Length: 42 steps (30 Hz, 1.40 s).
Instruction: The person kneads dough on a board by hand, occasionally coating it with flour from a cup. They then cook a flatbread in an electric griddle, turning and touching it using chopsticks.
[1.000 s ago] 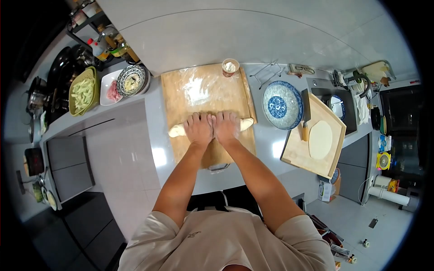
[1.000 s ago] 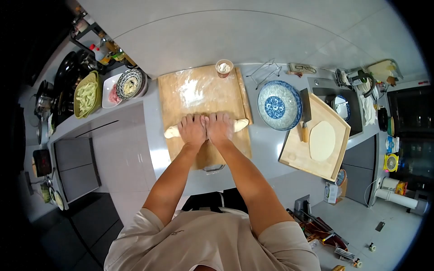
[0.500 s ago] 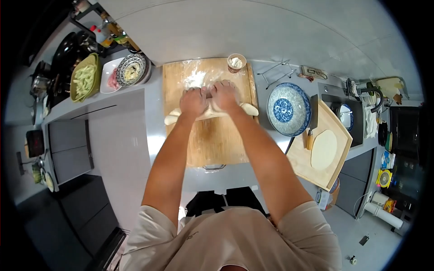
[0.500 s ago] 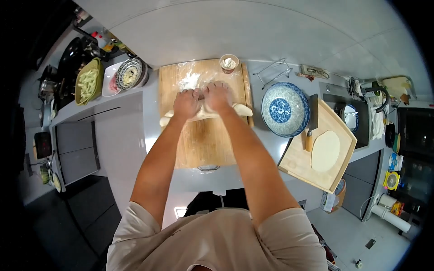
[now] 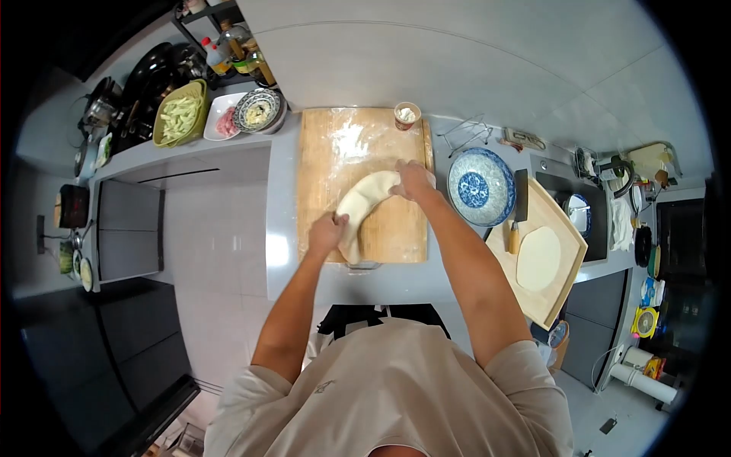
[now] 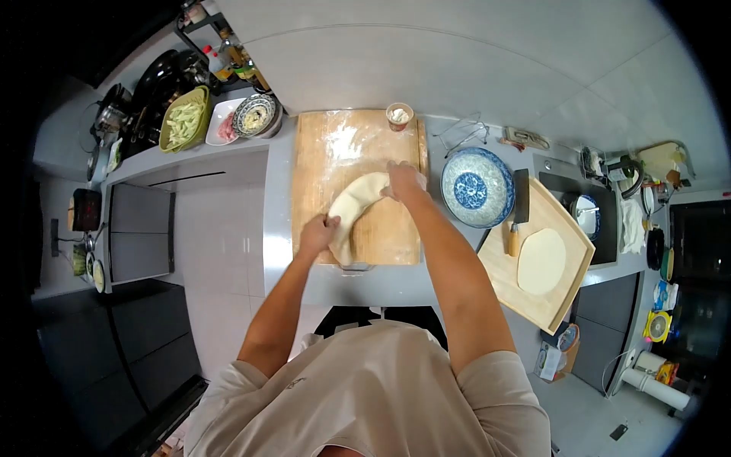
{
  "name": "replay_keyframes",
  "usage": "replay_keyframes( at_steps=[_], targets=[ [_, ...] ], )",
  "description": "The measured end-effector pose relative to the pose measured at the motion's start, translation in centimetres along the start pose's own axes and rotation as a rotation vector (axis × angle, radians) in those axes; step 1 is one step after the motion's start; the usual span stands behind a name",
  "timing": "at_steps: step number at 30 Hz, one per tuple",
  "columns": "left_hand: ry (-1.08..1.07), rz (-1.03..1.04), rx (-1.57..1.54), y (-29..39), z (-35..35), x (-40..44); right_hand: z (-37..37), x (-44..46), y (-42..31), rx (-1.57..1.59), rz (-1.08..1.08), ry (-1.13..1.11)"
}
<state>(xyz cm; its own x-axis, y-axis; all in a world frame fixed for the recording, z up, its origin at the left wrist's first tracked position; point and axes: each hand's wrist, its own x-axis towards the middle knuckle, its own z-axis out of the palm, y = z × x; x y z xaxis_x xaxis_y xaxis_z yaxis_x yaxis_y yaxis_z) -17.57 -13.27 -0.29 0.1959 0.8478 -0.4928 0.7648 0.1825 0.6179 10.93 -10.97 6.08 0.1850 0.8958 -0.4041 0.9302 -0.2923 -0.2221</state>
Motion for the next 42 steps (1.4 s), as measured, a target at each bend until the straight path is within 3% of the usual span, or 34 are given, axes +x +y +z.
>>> replay_keyframes(
  at_steps=[4,6,9,12,15,18,21,26,31,35,38,41,42],
  targets=[
    [-0.028,0.051,-0.051,0.1,0.9,-3.3,-0.6,0.5,-4.1,0.219,0.011,0.095],
    [-0.051,0.043,-0.030,0.1,0.2,-4.0,1.4,-1.2,-6.6,0.315,0.016,0.251],
    [0.302,0.073,-0.133,0.9,-1.3,-2.6,3.9,-6.6,-9.7,0.420,-0.049,0.407],
    [0.427,0.332,-0.240,1.7,-0.6,1.3,9.6,-8.5,-8.8,0.496,-0.270,0.456],
    [0.415,0.544,-0.263,3.6,1.9,4.1,9.5,-8.0,-8.2,1.062,-0.132,0.300],
    [0.340,0.583,-0.242,4.7,3.5,4.0,9.3,-5.9,-8.3,0.780,0.102,0.673],
    [0.399,0.574,-0.147,4.8,3.4,2.5,12.2,-3.6,-8.6,0.423,0.024,0.751],
    [0.554,0.485,0.153,3.8,2.2,4.7,10.4,-1.4,-10.5,0.267,0.085,0.571],
    [0.563,0.370,0.247,6.1,1.0,9.4,7.7,4.6,-10.1,0.198,0.070,0.451],
    [0.528,0.295,0.314,7.6,0.3,12.8,6.6,7.8,-9.6,0.049,0.035,0.483],
    [0.613,0.394,0.379,7.4,-0.1,13.1,6.5,8.2,-9.7,0.080,-0.001,0.570],
    [0.168,0.171,-0.094,7.0,-2.0,13.0,7.2,7.8,-7.7,0.371,-0.068,0.326],
    [-0.033,0.012,-0.379,7.4,-3.4,11.8,5.6,5.3,-7.6,0.667,-0.049,0.230]
  ],
)
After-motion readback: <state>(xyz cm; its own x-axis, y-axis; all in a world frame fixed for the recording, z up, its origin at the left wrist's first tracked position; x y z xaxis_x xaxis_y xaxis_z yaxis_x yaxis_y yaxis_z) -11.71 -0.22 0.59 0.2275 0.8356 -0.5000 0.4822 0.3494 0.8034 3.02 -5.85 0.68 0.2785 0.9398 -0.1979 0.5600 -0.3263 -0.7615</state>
